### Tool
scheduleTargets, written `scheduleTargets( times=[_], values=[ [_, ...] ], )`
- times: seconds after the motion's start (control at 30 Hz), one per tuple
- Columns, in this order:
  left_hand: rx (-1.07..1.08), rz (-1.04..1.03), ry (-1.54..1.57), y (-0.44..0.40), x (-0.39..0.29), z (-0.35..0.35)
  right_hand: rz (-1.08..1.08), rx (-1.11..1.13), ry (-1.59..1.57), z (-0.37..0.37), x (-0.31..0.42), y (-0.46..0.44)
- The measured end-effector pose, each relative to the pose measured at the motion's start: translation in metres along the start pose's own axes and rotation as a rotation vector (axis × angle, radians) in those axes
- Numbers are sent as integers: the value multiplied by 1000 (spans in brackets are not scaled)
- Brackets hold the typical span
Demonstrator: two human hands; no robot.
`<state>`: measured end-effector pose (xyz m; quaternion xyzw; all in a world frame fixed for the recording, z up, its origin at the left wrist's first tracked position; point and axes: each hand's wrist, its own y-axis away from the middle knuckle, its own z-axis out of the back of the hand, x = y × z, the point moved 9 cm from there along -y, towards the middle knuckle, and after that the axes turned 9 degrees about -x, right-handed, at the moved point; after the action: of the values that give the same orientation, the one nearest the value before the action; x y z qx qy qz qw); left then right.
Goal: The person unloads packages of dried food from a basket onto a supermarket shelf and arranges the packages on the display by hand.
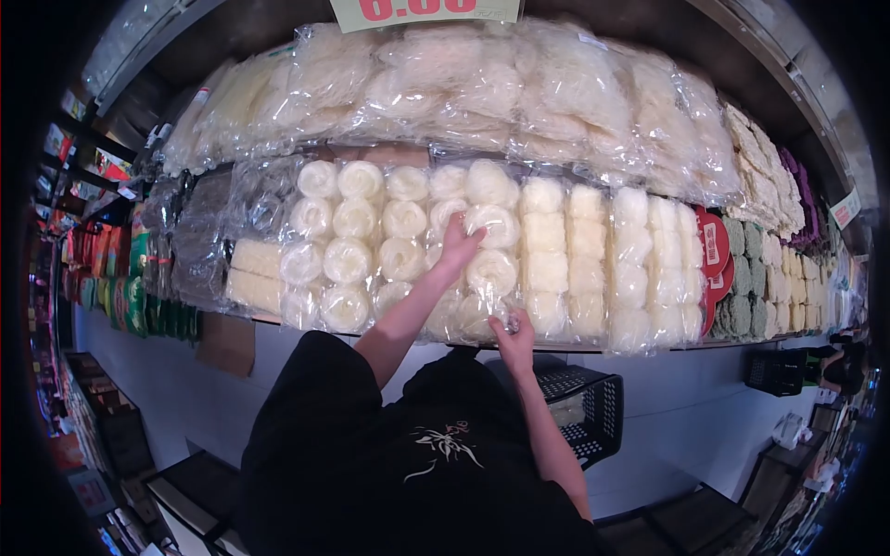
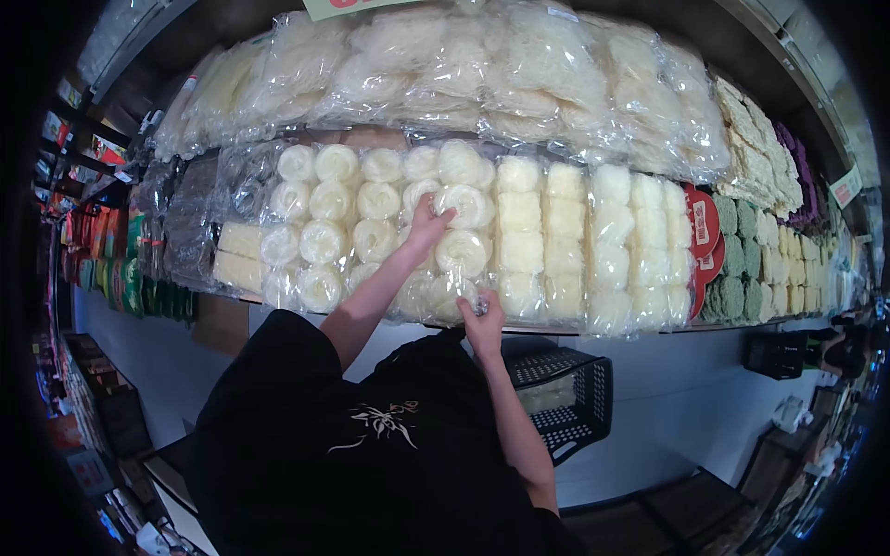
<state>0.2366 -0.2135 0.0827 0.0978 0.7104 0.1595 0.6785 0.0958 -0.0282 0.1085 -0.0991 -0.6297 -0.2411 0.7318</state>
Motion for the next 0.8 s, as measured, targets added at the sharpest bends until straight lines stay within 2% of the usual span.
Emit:
scheduleTargets(
  times=[0.07, 0.2, 0.27, 0.3, 0.37, 0.43, 0.47, 0.5, 0.53, 0.57, 0.6, 0.63, 0.67, 0.7, 0.77, 0.8],
  values=[
    [-38, -99, 170, 6, -9, 5, 32, 24, 17, 0, 4, 3],
    [-134, -98, 98, 24, -36, 42, 69, 157, -18, -25, 5, 6],
    [-187, -281, 6, 15, -40, 73, 44, 234, -41, -45, 14, 12],
    [-188, -284, 4, 11, -43, 85, 23, 308, -59, -59, 18, 16],
    [-247, -132, -170, 5, -32, 114, 16, 371, -41, -82, 15, 21],
    [-269, -139, -283, 3, -29, 129, -61, 515, 80, -101, 8, 29],
    [-287, -143, -396, 1, -27, 134, -57, 517, 79, -105, 9, 29],
    [-292, -144, -397, -1, -23, 136, 53, 511, 103, -109, 15, 29],
    [-372, -368, -415, 4, -38, 139, 160, 505, 127, -112, 21, 32],
    [-445, -596, -429, 13, -52, 140, 159, 506, 126, -116, 18, 33],
    [-443, -596, -429, 16, -60, 142, 119, 547, 107, -122, 21, 34],
    [-413, -480, -562, 16, -68, 142, 80, 584, 90, -128, 20, 35],
    [-379, -363, -694, 16, -72, 141, 79, 578, 90, -134, 21, 34],
    [-376, -364, -695, 18, -77, 139, 138, 615, 113, -144, 24, 36],
    [-476, -749, -1215, 35, -107, 118, 197, 654, 133, -152, 26, 35],
    [-474, -749, -1218, 36, -108, 114, 180, 681, 143, -153, 30, 36]
  ],
)
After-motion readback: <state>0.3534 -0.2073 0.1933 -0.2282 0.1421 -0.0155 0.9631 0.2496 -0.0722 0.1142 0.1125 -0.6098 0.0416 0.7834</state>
